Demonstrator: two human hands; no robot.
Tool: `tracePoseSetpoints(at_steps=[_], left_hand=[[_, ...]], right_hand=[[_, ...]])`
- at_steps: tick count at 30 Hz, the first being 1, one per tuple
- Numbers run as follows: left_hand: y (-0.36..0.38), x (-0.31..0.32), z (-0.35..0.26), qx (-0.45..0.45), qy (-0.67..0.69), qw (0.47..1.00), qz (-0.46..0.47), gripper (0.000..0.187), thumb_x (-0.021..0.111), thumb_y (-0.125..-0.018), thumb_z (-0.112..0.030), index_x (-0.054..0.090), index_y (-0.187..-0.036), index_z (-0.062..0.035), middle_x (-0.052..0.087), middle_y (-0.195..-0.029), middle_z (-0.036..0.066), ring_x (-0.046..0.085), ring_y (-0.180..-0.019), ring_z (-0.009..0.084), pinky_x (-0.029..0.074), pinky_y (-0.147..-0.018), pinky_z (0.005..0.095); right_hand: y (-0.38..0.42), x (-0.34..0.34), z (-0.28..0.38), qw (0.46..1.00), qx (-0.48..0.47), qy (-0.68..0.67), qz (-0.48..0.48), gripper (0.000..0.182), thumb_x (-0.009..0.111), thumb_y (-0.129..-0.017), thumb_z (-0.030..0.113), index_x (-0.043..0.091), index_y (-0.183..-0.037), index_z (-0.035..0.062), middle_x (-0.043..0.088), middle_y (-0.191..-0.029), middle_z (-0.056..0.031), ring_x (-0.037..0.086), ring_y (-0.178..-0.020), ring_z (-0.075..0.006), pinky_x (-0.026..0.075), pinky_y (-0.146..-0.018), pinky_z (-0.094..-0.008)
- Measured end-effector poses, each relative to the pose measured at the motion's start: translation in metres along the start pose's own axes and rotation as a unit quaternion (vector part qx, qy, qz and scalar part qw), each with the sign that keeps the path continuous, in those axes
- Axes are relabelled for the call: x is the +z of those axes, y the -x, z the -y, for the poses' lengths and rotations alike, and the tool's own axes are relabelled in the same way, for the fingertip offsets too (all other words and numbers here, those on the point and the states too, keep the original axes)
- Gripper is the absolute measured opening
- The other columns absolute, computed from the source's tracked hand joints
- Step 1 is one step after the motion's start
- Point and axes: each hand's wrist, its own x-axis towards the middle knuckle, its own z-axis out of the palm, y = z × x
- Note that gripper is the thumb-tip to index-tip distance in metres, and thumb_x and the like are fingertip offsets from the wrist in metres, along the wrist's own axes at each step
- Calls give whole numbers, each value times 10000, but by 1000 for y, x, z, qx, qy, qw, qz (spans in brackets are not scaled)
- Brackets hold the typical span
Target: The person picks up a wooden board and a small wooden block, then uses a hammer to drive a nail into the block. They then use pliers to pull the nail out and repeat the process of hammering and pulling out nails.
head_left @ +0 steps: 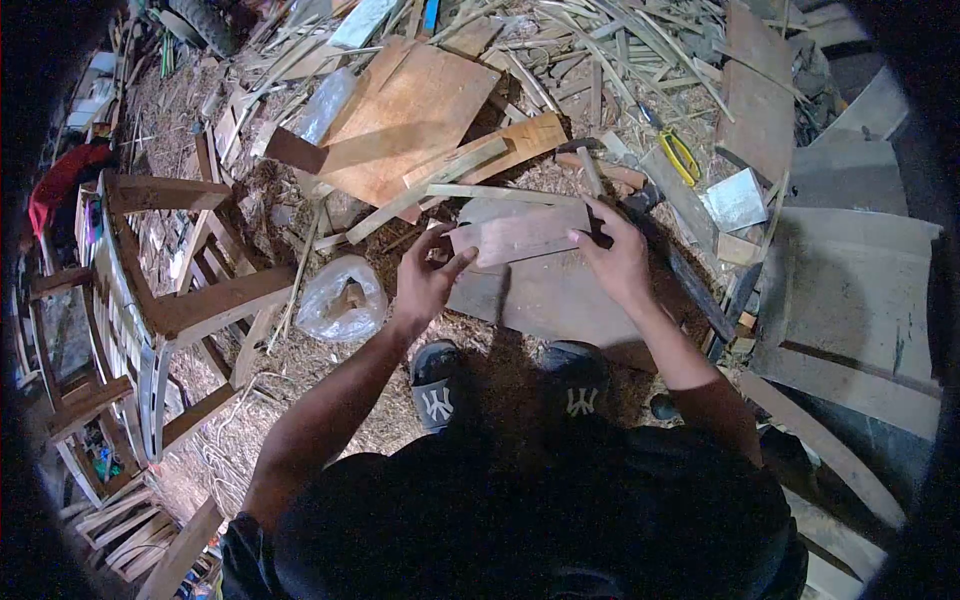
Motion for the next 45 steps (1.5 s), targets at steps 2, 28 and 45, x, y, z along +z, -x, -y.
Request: tracePoseSetpoints(at_steps=[2,28,45], left_hand=[[0,-1,2,26,22,999,10,529,787,-916,-229,565,-1340,-4,696,-1057,114,660,-772,121,541,-600,274],[-8,-12,7,201,-141,969,36,600,781,-879,-80,476,-1391,-16,528,-1269,121,551,-1244,244,588,-890,394],[-10,-23,2,65,54,991,107,624,755,-931,-320,538,-1382,52,563,-1305,138,660,-1035,207,554,-752,307]], right_hand=[[4,0,1,1000,11,-11,2,546,806,-858,167,630,-1366,71,702,-1258,-190,701,-1118,-244,541,-977,-383],[8,1,-2,994,25,-74,74,736,883,-751,113,570,-1415,56,646,-1345,-169,639,-1208,-287,488,-1037,-378],[2,-5,-5,994,-46,-94,42,701,885,-789,278,603,-1382,34,695,-1252,-172,654,-1155,-209,504,-998,-355]])
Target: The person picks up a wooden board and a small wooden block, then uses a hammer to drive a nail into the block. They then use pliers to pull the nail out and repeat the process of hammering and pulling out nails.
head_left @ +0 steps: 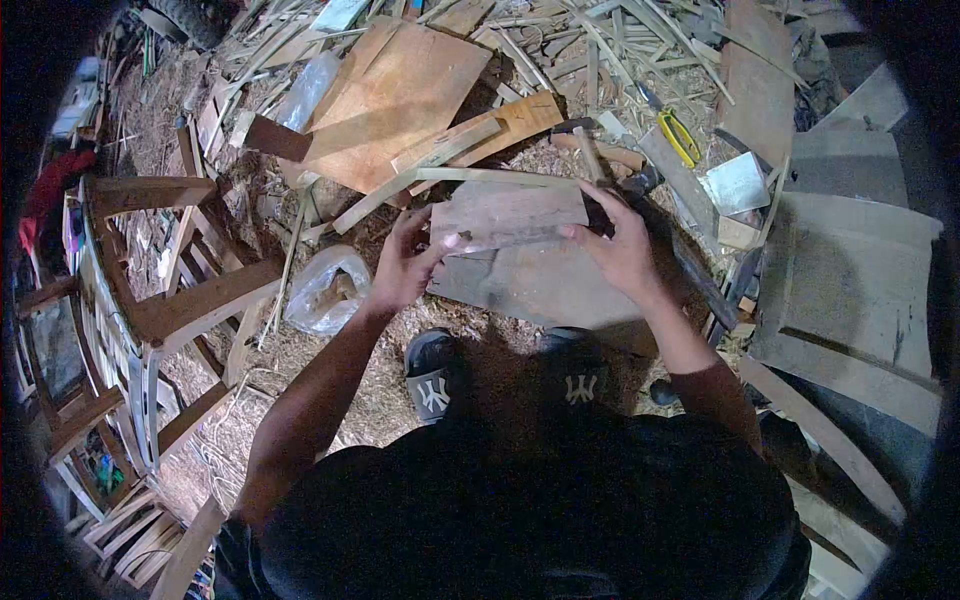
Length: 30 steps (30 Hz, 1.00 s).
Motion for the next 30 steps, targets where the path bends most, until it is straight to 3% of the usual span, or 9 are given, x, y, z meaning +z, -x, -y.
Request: tracePoseSetpoints(at_steps=[4,8,11,14,17,20,23,25,30], left_hand=[[5,4,6,149,-251,953,-83,732,829,-865,-290,487,-1431,25,518,-1335,158,621,-1172,268,555,-906,351],[9,12,7,77,-131,985,-85,730,841,-852,-280,497,-1424,17,526,-1311,182,598,-1204,284,532,-984,378],[9,8,2,104,-274,952,-90,708,828,-865,-279,504,-1417,22,513,-1328,192,599,-1204,282,531,-987,385],[9,0,11,110,-194,969,-103,646,788,-910,-305,520,-1399,21,583,-1234,161,639,-1082,252,552,-911,370],[13,-11,13,-27,35,991,-128,580,707,-976,-380,534,-1378,0,647,-1078,109,647,-920,197,556,-790,358],[15,-26,16,-53,344,915,-203,443,555,-1059,-421,560,-1251,-21,675,-1036,91,637,-841,170,548,-701,342],[7,-30,-3,18,279,937,-210,377,566,-1061,-373,565,-1207,-26,683,-1039,97,641,-856,172,549,-722,328],[-11,-45,24,-44,408,881,-236,424,563,-1059,-338,562,-1383,-65,699,-1075,59,663,-905,199,529,-810,331],[-14,-56,-11,-14,333,895,-297,254,623,-1036,-234,686,-1192,-43,691,-1033,76,654,-908,172,543,-769,312]], right_hand=[[-2,-2,5,994,45,80,59,710,860,-807,238,568,-1438,97,683,-1257,-180,677,-1070,-246,519,-944,-357],[-3,-2,3,982,106,128,88,619,828,-838,194,601,-1408,120,705,-1179,-154,678,-944,-256,532,-857,-360],[-3,-7,-5,997,-31,75,-5,481,798,-862,167,658,-1317,99,722,-1063,-131,667,-859,-254,533,-789,-360],[-1,-20,5,988,49,128,-75,287,763,-883,130,703,-1147,33,721,-1004,-137,675,-850,-250,532,-806,-358],[-2,-28,-7,988,1,133,-76,264,755,-886,115,703,-1127,23,727,-1002,-134,690,-873,-256,535,-809,-356],[-6,-25,-1,987,16,146,-72,244,752,-887,119,709,-1106,20,736,-1019,-145,709,-912,-279,544,-823,-365],[-23,-16,5,985,-20,153,-78,233,746,-892,132,712,-1092,18,739,-1048,-165,720,-962,-300,547,-856,-374],[-43,-13,4,987,-29,140,-77,232,747,-889,146,713,-1076,14,738,-1059,-169,717,-975,-315,547,-870,-388],[-85,-12,-17,980,-56,180,-66,280,741,-884,178,693,-1101,7,730,-1046,-206,701,-994,-382,542,-897,-452]])
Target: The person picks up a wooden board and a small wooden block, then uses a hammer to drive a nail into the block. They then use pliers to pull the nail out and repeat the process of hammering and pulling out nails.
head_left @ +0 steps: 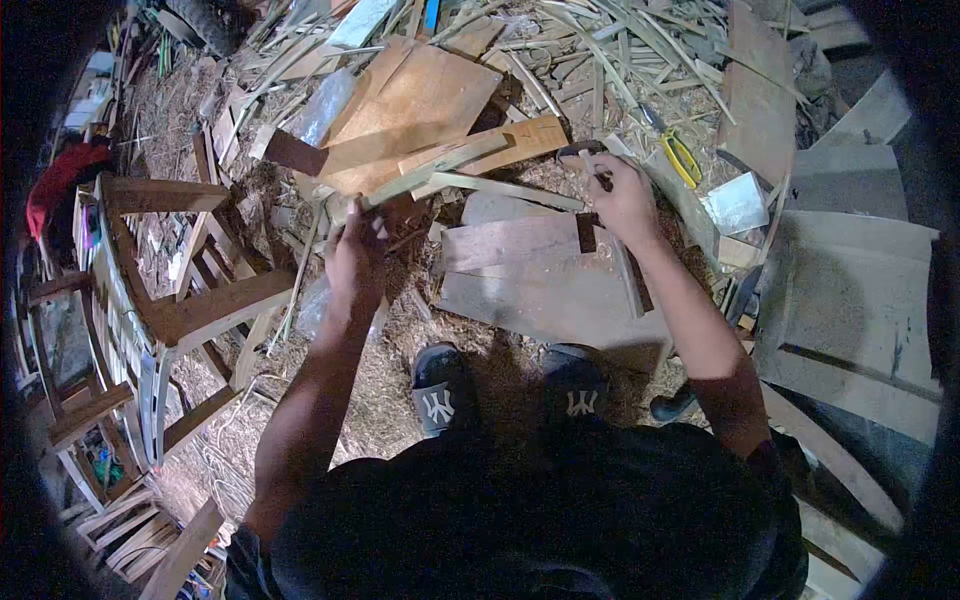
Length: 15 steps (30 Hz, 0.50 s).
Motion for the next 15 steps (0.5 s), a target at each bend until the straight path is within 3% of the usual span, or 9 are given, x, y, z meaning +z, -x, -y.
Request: tracePoseSetpoints(at_steps=[1,3,4,5,7,8,9,11,15], left_hand=[[2,3,-5,1,0,1000,0,254,623,-1036,-234,686,-1192,-43,691,-1033,76,654,-908,172,543,-769,312],[3,10,-15,147,-78,986,-27,242,671,-1012,-217,591,-1085,-2,622,-1069,91,634,-847,181,556,-728,315],[-2,11,-16,207,-114,970,-48,319,716,-982,-236,570,-1158,-15,594,-1079,97,619,-943,184,543,-784,327],[-4,10,-15,207,-114,970,-49,319,716,-982,-236,570,-1158,-15,594,-1079,97,619,-943,184,543,-784,327],[1,22,-26,420,-403,809,-81,348,755,-937,-240,609,-1161,-17,648,-1109,126,610,-1047,228,472,-976,373],[3,24,-40,438,-592,676,-31,514,788,-882,-248,558,-1277,-13,605,-1227,179,574,-1166,320,455,-1021,439],[1,28,-38,437,-593,676,-30,514,788,-882,-248,558,-1277,-13,605,-1227,179,574,-1166,320,455,-1021,439],[-11,46,-30,448,-690,552,136,733,792,-832,-274,450,-1458,-106,498,-1391,178,480,-1289,390,400,-1095,513],[-27,78,-18,407,-739,488,222,812,787,-827,-328,401,-1519,-150,487,-1434,145,450,-1351,388,409,-1100,529]], right_hand=[[-4,3,-5,998,14,55,5,319,735,-878,176,678,-1146,11,725,-1027,-227,692,-993,-406,536,-897,-472],[-7,11,-17,994,26,110,9,361,729,-873,174,663,-1190,15,720,-1008,-248,683,-992,-429,531,-898,-493],[-7,17,-22,992,11,128,-4,398,724,-869,164,646,-1233,22,715,-977,-259,683,-964,-439,528,-893,-501],[-7,21,-29,989,-3,146,-17,438,718,-866,154,629,-1276,29,709,-945,-270,684,-936,-449,526,-887,-509],[-6,22,-28,991,25,132,7,438,718,-864,154,632,-1274,26,711,-928,-260,687,-908,-449,528,-877,-505],[-5,22,-28,991,53,117,31,438,717,-862,155,635,-1271,22,713,-912,-249,689,-881,-448,530,-866,-501],[-4,23,-32,991,54,117,31,438,717,-862,155,635,-1271,22,713,-912,-249,689,-881,-448,530,-866,-501],[-2,26,-39,995,61,77,-16,361,690,-914,147,651,-1252,27,718,-861,-206,712,-788,-385,551,-727,-441],[-7,6,-11,989,147,0,0,334,625,-971,167,655,-1277,37,731,-859,-177,716,-758,-305,543,-707,-409]])
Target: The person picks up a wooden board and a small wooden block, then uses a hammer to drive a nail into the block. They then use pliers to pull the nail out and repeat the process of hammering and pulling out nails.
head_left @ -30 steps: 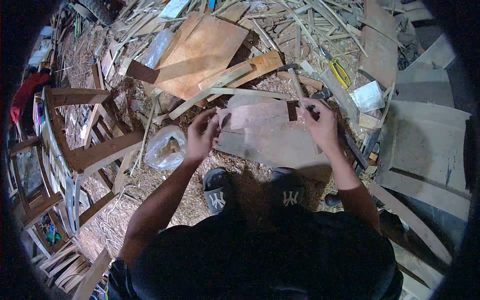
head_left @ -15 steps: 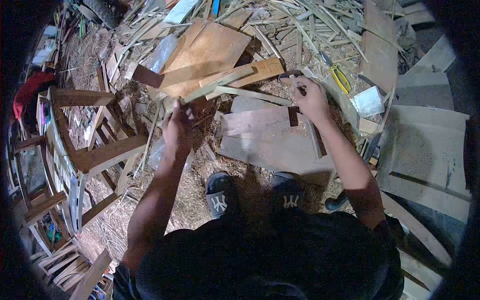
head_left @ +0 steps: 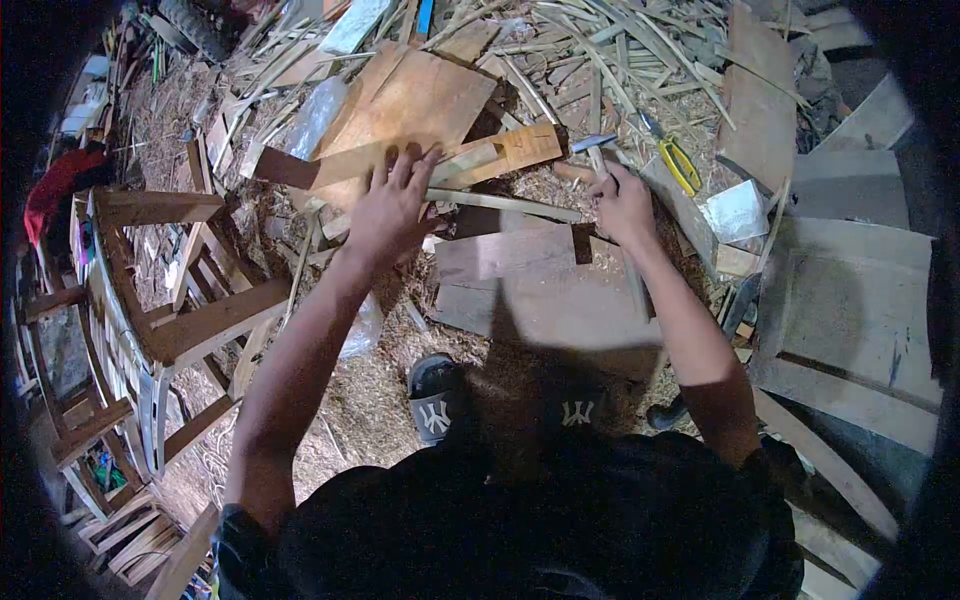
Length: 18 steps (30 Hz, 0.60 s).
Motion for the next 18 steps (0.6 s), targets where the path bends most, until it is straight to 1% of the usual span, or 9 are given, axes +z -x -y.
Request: tracePoseSetpoints(at_steps=[2,6,8,10,11,12,13,16,18], left_hand=[[-12,-2,2,11,-67,996,56,855,792,-819,-346,372,-1540,-160,483,-1437,140,451,-1353,379,428,-1086,529],[-16,7,20,49,12,999,19,797,806,-801,-309,447,-1489,-127,491,-1420,158,486,-1308,408,492,-1029,494],[-19,-6,17,36,64,996,46,736,793,-802,-271,491,-1450,-96,523,-1376,187,525,-1252,440,509,-1013,492],[-15,-13,19,-4,122,991,60,750,799,-804,-200,480,-1473,-81,478,-1468,223,515,-1299,433,475,-1078,479],[-11,-10,21,2,143,989,29,697,752,-810,-215,498,-1440,-62,572,-1239,230,570,-1160,451,505,-996,506],[-8,-7,25,2,144,989,31,697,752,-810,-215,498,-1440,-62,572,-1239,230,570,-1160,451,505,-996,506],[-6,-6,27,27,130,991,16,695,749,-813,-218,500,-1442,-62,570,-1237,236,571,-1151,453,504,-992,505],[-2,-12,26,54,134,989,25,695,741,-821,-225,498,-1450,-58,568,-1244,249,574,-1144,457,503,-993,497],[-2,-17,23,54,150,986,49,696,736,-825,-228,496,-1456,-54,567,-1254,255,575,-1145,459,503,-998,490]], right_hand=[[-2,-6,-1,993,33,-98,64,322,586,-1015,189,652,-1286,30,732,-839,-122,662,-658,-202,526,-649,-379],[-4,-12,3,995,30,-80,44,250,611,-988,125,680,-1199,11,737,-832,-139,710,-762,-228,536,-714,-407],[-23,-9,-17,991,5,-119,54,380,620,-1001,134,606,-1362,17,722,-865,-67,561,-544,-123,477,-535,-307],[-42,-19,-21,979,28,-187,82,410,618,-983,71,590,-1389,21,720,-948,-85,560,-549,-117,471,-521,-282],[-51,-27,-24,989,4,-132,65,420,608,-984,54,580,-1402,23,713,-986,-91,569,-573,-110,478,-532,-278],[-62,-34,-31,996,-21,-76,49,431,598,-985,37,570,-1415,26,707,-1025,-98,578,-597,-102,484,-543,-275],[-73,-37,-40,992,-39,-104,54,430,595,-987,31,566,-1416,11,704,-1159,-122,682,-812,-147,551,-722,-297],[-74,-56,-46,992,-106,-61,15,426,622,-981,52,573,-1399,-13,693,-1261,-153,685,-1095,-203,522,-955,-333],[-54,-69,-45,996,-52,-73,21,401,652,-980,101,603,-1355,-34,674,-1317,-180,634,-1240,-242,454,-1074,-355]])
